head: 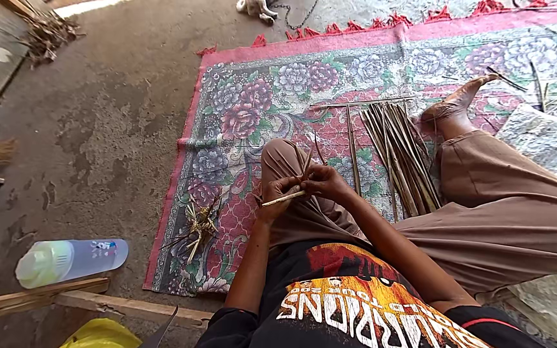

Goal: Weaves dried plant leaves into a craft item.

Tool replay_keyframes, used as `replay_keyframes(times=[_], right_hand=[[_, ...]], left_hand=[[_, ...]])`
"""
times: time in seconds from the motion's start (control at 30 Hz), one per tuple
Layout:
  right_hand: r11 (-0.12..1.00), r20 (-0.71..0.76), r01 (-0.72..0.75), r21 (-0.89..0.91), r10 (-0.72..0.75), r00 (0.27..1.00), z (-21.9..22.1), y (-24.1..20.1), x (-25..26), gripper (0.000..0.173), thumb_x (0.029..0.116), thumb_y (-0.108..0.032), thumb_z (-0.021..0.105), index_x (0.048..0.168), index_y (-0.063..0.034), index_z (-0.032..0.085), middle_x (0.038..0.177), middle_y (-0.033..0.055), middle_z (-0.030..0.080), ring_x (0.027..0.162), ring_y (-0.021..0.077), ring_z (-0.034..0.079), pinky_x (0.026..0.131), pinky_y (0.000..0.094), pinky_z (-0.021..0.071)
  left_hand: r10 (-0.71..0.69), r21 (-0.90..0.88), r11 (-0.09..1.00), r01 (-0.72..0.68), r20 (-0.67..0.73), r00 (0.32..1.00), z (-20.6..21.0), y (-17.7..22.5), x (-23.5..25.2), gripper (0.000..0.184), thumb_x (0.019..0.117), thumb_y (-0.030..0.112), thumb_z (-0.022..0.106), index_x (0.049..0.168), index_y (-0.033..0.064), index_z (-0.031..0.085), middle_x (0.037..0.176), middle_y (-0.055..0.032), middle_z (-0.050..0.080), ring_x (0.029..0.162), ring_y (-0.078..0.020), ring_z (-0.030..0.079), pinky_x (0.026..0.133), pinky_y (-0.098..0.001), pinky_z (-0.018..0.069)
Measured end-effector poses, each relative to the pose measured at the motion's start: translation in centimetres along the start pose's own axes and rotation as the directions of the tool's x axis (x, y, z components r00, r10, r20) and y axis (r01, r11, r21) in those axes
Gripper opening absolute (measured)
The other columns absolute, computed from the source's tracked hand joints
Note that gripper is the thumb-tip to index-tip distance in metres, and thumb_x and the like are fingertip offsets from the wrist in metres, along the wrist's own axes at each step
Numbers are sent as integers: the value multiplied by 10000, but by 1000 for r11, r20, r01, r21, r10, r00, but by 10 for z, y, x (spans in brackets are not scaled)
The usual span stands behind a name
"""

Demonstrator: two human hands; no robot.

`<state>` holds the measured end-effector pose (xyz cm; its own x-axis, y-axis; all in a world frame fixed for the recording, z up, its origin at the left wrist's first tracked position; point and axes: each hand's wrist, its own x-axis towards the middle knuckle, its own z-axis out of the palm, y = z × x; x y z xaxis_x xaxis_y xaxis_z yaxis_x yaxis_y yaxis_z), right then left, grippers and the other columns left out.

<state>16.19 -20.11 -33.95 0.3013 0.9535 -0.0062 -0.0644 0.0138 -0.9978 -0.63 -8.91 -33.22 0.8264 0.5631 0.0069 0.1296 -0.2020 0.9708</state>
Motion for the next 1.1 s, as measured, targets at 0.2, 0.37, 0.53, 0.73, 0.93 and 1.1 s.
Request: replay_keyframes(times=[0.2, 0.37, 0.53, 0.73, 0.93, 1.1], right_hand=[[999, 16, -40, 7, 39, 999, -2, -3, -4, 27, 964, -18, 661, 967, 8, 667, 725, 9, 660, 607, 34, 584, 613, 221, 525], [992, 135, -28, 123, 11, 991, -6, 3, -5, 107, 912, 72, 625, 929, -31, 648, 785, 3, 651, 667, 43, 582, 635, 232, 512], [991, 92, -57, 122, 46, 995, -3, 1, -5, 65, 966, -5, 646, 1021, -14, 679, 827, -1, 680, 698, 36, 611, 687, 228, 545], [973, -166, -104, 208, 140, 976, 9, -3, -3, 224, 873, 83, 722, 940, -40, 548, 728, -1, 633, 621, 62, 610, 634, 251, 554], [947, -129, -200, 251, 238, 963, 9, -8, -2, 141, 932, 27, 678, 996, -28, 565, 762, 4, 648, 634, 48, 600, 632, 236, 535], [991, -18, -88, 102, 90, 996, 3, -1, -7, 119, 954, 29, 626, 1053, -1, 685, 828, 24, 686, 705, 55, 617, 699, 258, 547]], left_hand=[[-77, -8, 997, 76, -129, 989, 8, -6, -2, 59, 903, 76, 765, 952, 45, 755, 818, -19, 727, 693, -62, 650, 669, -251, 554], [-126, -105, 988, 112, -142, 982, 7, -9, -1, 33, 908, 47, 751, 933, 32, 736, 776, -17, 703, 635, -54, 611, 614, -221, 526], [-153, -93, 985, 143, -109, 982, 7, 5, -2, 88, 857, 2, 785, 923, 12, 728, 802, -36, 722, 688, -74, 654, 669, -250, 561], [-237, -126, 967, 222, -113, 965, 13, 16, -1, 348, 829, -40, 794, 1148, -1, 661, 811, -42, 726, 673, -68, 667, 664, -236, 571], [-20, -58, 998, 13, -121, 992, 10, 4, -1, 161, 808, -42, 808, 938, 24, 737, 872, -16, 728, 744, -62, 654, 722, -240, 563], [-60, 76, 995, 69, -122, 991, 9, 2, 0, 105, 936, 144, 740, 902, 45, 722, 842, -4, 688, 699, -50, 594, 660, -231, 501]])
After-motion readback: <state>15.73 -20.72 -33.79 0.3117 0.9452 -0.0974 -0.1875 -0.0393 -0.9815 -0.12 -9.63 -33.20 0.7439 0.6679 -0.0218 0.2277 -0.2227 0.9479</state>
